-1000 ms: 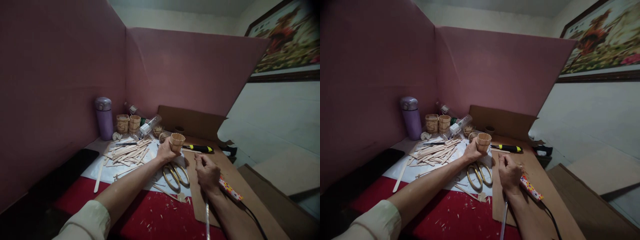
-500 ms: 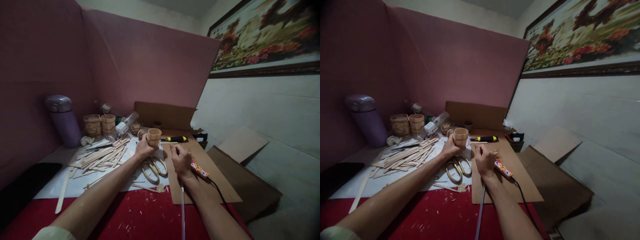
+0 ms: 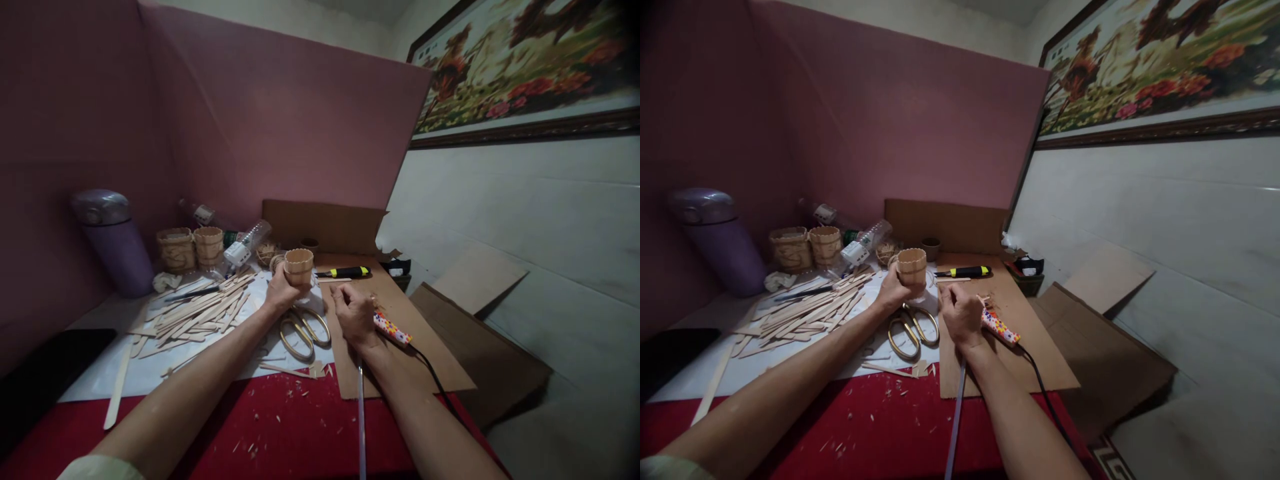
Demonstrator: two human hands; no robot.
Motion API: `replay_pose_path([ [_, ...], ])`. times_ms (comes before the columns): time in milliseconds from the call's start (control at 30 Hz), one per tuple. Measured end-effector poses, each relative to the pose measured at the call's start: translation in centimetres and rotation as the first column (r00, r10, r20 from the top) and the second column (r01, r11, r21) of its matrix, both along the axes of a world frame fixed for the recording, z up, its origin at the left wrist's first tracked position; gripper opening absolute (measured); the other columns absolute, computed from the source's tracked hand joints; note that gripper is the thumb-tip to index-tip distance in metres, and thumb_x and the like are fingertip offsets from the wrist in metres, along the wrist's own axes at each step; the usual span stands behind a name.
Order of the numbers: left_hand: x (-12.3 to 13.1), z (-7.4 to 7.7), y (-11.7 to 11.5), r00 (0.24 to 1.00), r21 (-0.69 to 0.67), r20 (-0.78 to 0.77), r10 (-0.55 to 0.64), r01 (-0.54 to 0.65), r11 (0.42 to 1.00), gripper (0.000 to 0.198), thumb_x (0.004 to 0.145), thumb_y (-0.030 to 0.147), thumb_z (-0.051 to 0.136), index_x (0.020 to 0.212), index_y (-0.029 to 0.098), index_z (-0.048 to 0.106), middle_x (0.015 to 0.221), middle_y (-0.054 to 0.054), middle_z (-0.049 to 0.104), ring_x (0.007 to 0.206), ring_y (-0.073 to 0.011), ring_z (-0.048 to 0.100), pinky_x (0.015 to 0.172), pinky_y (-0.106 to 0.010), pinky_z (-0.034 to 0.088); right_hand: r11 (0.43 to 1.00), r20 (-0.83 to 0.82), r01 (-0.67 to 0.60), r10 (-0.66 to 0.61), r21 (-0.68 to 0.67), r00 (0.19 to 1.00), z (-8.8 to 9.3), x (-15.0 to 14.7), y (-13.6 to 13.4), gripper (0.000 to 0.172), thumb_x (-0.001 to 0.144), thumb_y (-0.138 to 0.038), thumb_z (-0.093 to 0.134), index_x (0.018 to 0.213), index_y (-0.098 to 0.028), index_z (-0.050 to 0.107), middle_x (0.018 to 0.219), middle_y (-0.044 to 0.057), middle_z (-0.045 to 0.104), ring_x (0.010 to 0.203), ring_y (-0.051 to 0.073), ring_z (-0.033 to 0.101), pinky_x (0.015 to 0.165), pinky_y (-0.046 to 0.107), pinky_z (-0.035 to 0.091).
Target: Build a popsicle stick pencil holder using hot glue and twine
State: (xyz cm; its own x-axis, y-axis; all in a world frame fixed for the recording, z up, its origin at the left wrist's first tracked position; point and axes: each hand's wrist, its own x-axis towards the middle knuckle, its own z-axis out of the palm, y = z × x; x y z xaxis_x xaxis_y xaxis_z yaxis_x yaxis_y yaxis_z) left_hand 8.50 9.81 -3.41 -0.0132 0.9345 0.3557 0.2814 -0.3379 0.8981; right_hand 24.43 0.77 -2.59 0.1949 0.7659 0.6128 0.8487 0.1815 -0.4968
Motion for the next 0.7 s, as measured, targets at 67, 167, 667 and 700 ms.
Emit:
replay_pose_path([
  [67,-0.1,0.2,0.3,0.998,0.033,0.070,0.005,-0.007,0.999,0.061,0.051,0.031,0.083,0.104,0.022,0.053,0.093,-0.002,0.068,0.086,-0.0219,0.066,0.075,-0.032,0.052,0.993,0.039,-0.106,0.108,-0.047,0.993,0.4,-0.4,-0.5,0.044,0.098,-0.043,0.040,0.073,-0.019,0.066,0.063,0.002,0.066,0.056,0.014,0.054,0.058,0.024,0.033],
  [167,-0.6,1.5,0.9,0.985,0.079,0.170,-0.005,-0.009,0.997,0.066,0.052,0.034,0.083,0.107,0.021,0.050,0.098,-0.003,0.068,0.088,-0.0217,0.066,0.075,-0.032,0.053,0.946,0.119,-0.284,0.303,-0.155,0.946,1.1,-1.3,-1.7,0.033,0.093,-0.041,0.053,0.071,-0.021,0.066,0.066,0.000,0.067,0.061,0.013,0.058,0.061,0.023,0.035],
  [667,-8.1,5.0,-2.3,0.914,0.288,0.406,0.012,-0.141,0.947,0.056,0.050,0.030,0.086,0.096,0.018,0.056,0.093,-0.003,0.068,0.080,-0.0192,0.064,0.071,-0.032,0.056,0.871,0.407,-0.078,0.304,-0.485,0.862,2.0,-5.3,-4.4,0.025,0.086,-0.019,0.050,0.109,-0.013,0.056,0.102,0.016,0.071,0.085,0.026,0.066,0.067,0.032,0.038],
  [700,-8.5,4.8,-2.4,0.911,0.283,0.411,0.035,-0.163,0.945,0.054,0.051,0.029,0.086,0.095,0.019,0.057,0.092,-0.003,0.069,0.080,-0.0191,0.064,0.071,-0.033,0.055,0.872,0.403,-0.078,0.300,-0.483,0.865,2.0,-5.3,-4.6,0.025,0.086,-0.019,0.050,0.110,-0.013,0.056,0.102,0.015,0.071,0.085,0.026,0.066,0.067,0.032,0.038],
])
